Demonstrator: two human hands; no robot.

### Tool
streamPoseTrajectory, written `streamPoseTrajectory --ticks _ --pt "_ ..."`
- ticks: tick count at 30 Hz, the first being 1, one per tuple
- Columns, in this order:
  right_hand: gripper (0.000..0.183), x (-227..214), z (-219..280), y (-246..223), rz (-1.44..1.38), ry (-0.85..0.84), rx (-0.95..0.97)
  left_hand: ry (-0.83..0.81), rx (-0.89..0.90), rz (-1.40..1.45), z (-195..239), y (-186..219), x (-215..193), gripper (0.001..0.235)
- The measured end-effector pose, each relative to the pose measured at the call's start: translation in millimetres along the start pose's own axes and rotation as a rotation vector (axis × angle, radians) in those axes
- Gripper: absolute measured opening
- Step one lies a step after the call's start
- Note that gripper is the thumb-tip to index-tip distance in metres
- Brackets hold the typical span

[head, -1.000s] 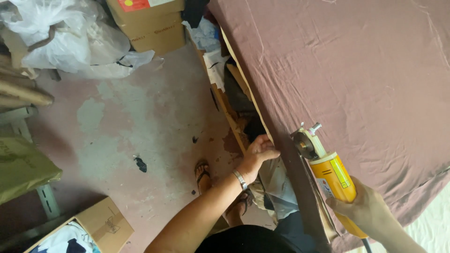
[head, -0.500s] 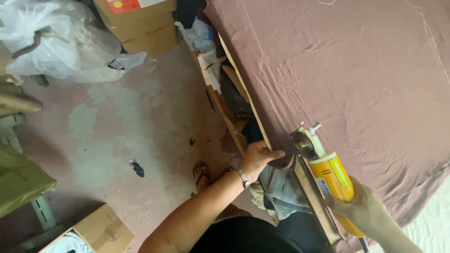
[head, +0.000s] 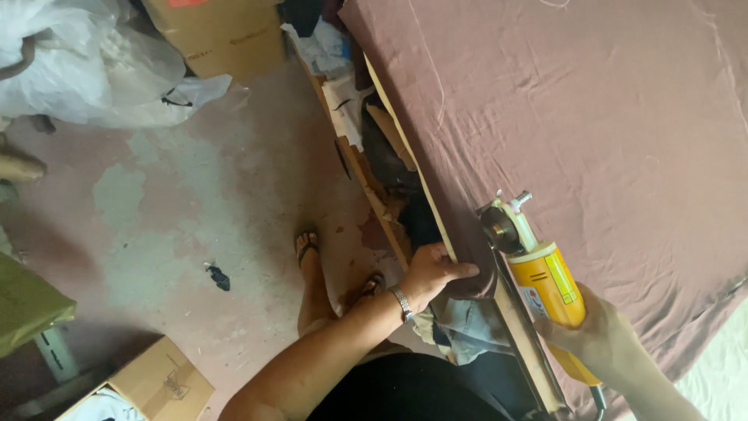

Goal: Using an electric rotary cutter to cut out garment patterns from brown fabric on a large cutting table.

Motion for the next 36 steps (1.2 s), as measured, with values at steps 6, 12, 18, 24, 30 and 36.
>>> streamPoseTrajectory --ticks 6,12,18,24,30,36 --pt "0.059 1 -3 -34 -0.029 -0.024 -0.064 0.005 -0.005 -0.14 -2 7 -5 0.029" --pt "0.06 1 -5 -65 0.006 -0.039 -0.007 -0.097 -0.073 -0.15 4 28 4 0.033" --pt "0.06 2 -17 -78 0.028 -0.014 -0.002 -0.125 -0.033 -0.135 -6 17 3 0.035" --pt "0.059 2 -27 -97 0.13 0.011 -0.007 -0.172 0.002 -0.195 -5 23 4 0.034" --pt "0.064 5 -29 -126 0.186 -0.003 0.0 -0.2 0.01 -0.402 -10 27 0 0.039" --pt "0.058 6 -34 -143 0.089 -0.023 -0.02 -0.282 0.075 -0.388 -7 45 -4 0.045"
Point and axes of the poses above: each hand's wrist, its own z-axis away from the middle knuckle, its own x-axis out of the palm, y = z × x, the point moved 8 cm from there along -z, towards the middle knuckle, and after that the axes turned 5 degrees about -z, right-handed, at the moved point
